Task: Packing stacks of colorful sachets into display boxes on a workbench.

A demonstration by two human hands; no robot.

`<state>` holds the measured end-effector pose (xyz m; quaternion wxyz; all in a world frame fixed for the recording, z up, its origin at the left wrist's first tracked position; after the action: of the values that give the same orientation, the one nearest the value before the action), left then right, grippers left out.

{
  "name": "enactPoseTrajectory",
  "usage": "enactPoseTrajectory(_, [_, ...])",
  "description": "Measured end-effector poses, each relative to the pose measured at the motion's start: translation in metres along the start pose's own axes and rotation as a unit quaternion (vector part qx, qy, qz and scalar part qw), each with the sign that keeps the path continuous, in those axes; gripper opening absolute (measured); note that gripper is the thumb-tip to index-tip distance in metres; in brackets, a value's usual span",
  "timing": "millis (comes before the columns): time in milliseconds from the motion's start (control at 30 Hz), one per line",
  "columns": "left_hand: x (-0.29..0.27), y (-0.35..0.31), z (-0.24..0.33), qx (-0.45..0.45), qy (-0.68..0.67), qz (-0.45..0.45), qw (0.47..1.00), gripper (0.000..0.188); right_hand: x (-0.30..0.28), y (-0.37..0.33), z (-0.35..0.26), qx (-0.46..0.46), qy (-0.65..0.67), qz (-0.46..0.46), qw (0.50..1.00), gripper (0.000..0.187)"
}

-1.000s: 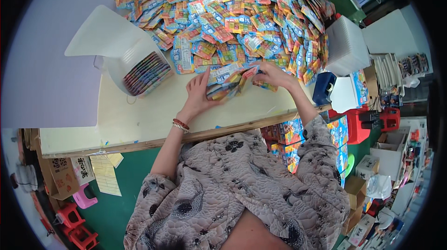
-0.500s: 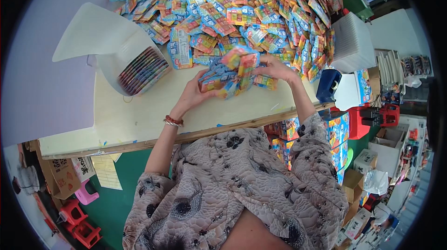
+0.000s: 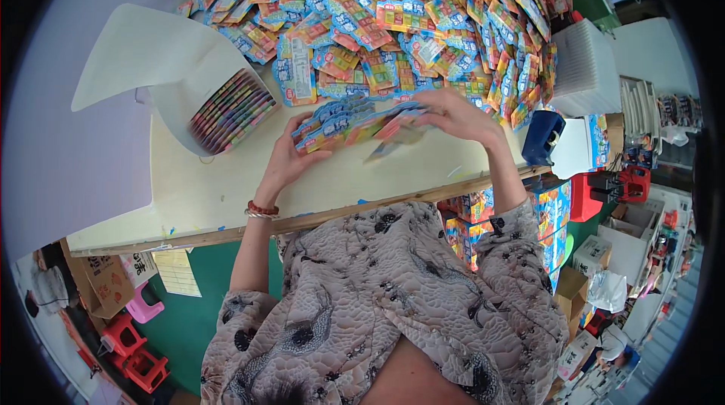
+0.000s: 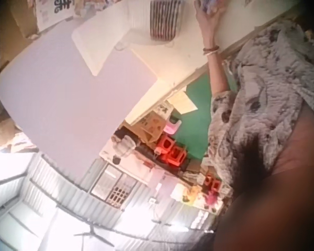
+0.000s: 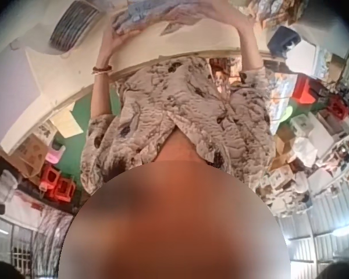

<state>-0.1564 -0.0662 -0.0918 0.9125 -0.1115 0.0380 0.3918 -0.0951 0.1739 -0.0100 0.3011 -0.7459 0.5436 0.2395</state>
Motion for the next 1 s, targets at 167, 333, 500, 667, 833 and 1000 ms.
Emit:
enactPoseTrajectory(167, [0.001,0.001,-0.021,-0.054,-0.162,-0.078,0.982,0.093,0.045,0.023,-0.018,-0.020,-0.104,0.009,0.994,0.033])
enactPoseTrajectory(333, [0.009,-0.003,-0.015,-0.003,-0.170,-0.055,0.984,0.103,0.083,0.025,-0.021,-0.033,-0.108,-0.065,0.991,0.032])
enactPoseTrajectory(500, [0.009,-0.008,0.002,-0.011,-0.024,0.054,0.998,0.100,0.087,0.026,-0.017,0.001,0.008,-0.067,0.998,0.045])
enactPoseTrajectory(667, [0.012,-0.004,-0.003,0.008,0.017,0.024,1.000,0.100,0.074,0.003,0.000,-0.024,0.213,0.100,0.972,0.074])
enactPoseTrajectory(833, [0.009,-0.006,-0.002,0.028,0.030,0.027,0.999,0.096,0.079,-0.032,0.020,0.068,0.170,0.129,0.975,0.061])
enactPoseTrajectory(1000, [0.001,-0.009,-0.011,0.010,0.033,0.047,0.998,0.101,0.037,-0.052,0.034,0.068,0.247,0.237,0.937,0.021])
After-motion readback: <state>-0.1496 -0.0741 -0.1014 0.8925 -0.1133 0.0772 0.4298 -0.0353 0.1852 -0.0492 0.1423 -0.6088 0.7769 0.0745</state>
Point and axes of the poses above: each hand's wrist, its own y-axis towards the middle knuckle, its own x-axis out of the palm, z = x × y, the point moved 9 cm from there along y, towards the middle knuckle
